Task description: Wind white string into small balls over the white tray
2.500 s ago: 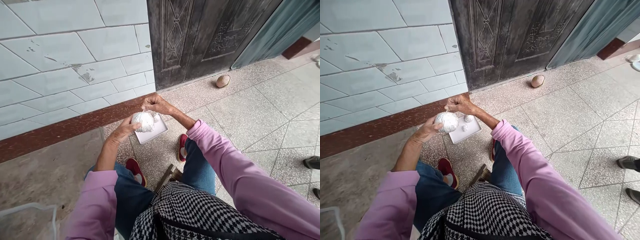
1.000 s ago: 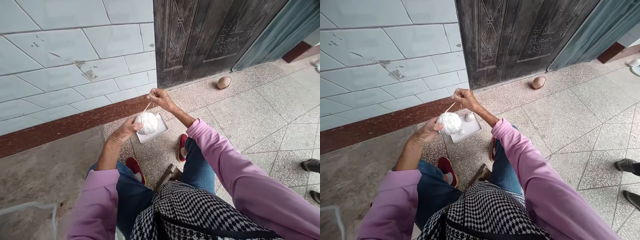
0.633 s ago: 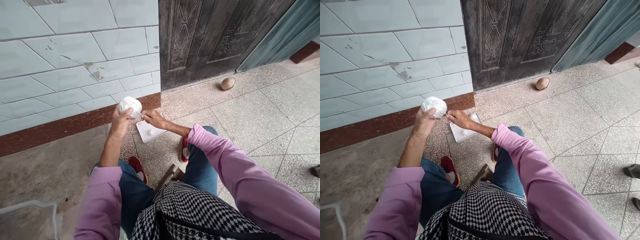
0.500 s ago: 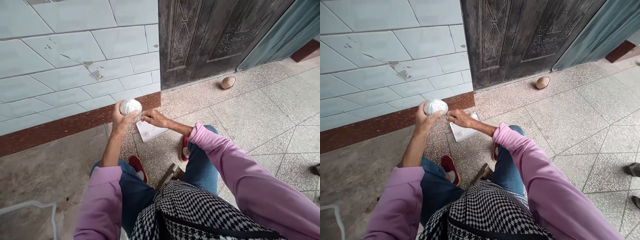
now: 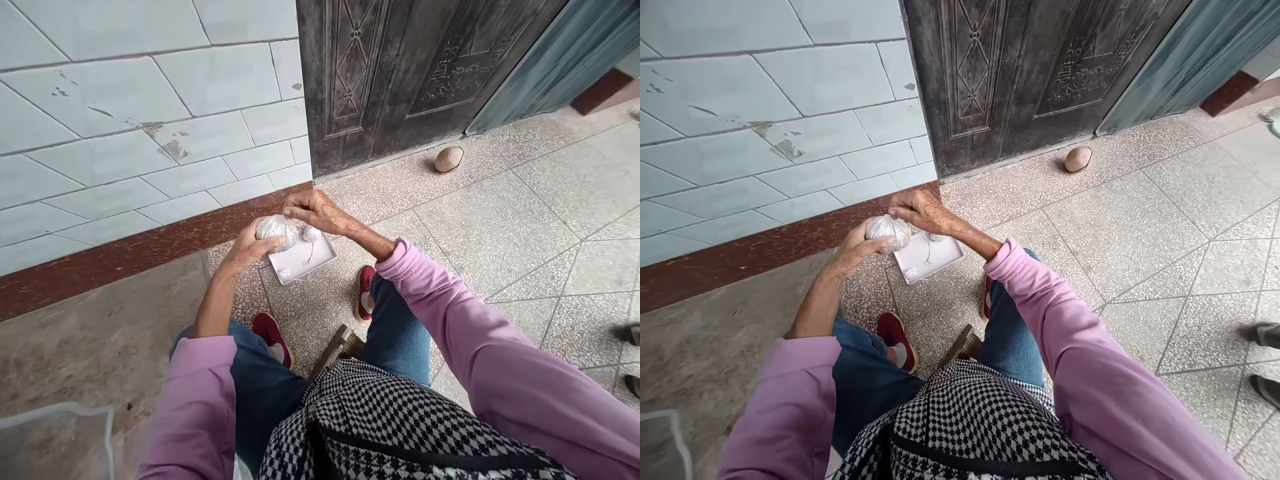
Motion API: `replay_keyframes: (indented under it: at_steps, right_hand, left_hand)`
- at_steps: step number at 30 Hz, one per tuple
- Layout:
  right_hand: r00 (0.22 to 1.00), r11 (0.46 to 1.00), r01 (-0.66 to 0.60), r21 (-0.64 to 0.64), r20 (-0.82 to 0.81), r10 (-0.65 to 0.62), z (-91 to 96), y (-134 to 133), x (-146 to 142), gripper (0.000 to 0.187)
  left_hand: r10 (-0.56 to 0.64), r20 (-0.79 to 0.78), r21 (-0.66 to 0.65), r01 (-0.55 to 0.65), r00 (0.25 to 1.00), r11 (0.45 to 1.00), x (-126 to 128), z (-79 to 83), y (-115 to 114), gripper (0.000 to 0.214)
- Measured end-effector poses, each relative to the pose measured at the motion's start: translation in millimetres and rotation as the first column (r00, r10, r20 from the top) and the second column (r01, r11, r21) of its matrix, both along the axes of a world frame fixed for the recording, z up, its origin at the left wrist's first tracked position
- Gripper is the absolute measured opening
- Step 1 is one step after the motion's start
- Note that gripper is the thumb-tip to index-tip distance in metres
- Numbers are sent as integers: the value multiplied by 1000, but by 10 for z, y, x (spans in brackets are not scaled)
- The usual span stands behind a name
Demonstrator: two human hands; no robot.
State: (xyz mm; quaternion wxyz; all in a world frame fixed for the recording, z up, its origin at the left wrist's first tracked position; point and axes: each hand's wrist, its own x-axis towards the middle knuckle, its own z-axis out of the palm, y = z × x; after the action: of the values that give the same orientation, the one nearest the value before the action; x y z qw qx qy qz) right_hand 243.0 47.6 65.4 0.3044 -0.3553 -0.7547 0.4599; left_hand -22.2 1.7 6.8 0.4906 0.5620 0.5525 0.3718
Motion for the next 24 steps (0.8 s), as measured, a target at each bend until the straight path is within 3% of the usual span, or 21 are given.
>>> replay_keyframes:
  at_steps: [5,9,16,20,24]
  right_hand:
    - [1000,1000,-27,10,11,27,-101,32,5,44]
    - [996,997,-36,-65,-87,31,-292,160,-70,50]
    - [972,959,18,-282,-222,-84,-475,261,-303,31]
    - [983,981,54,-188,-160,-85,-574,185,-420,38]
    - [993,995,59,-83,-95,-67,-688,81,-520,32]
  left_hand:
    - [-169,79,-102,177,982,979,88,151,-90,79]
    - [-200,144,-102,216,969,971,72,232,-170,84]
    - [-45,428,22,40,903,999,10,85,-98,97]
    - [51,595,50,-101,802,994,34,-14,-29,85]
    - [161,646,42,-245,746,969,121,-90,-3,93]
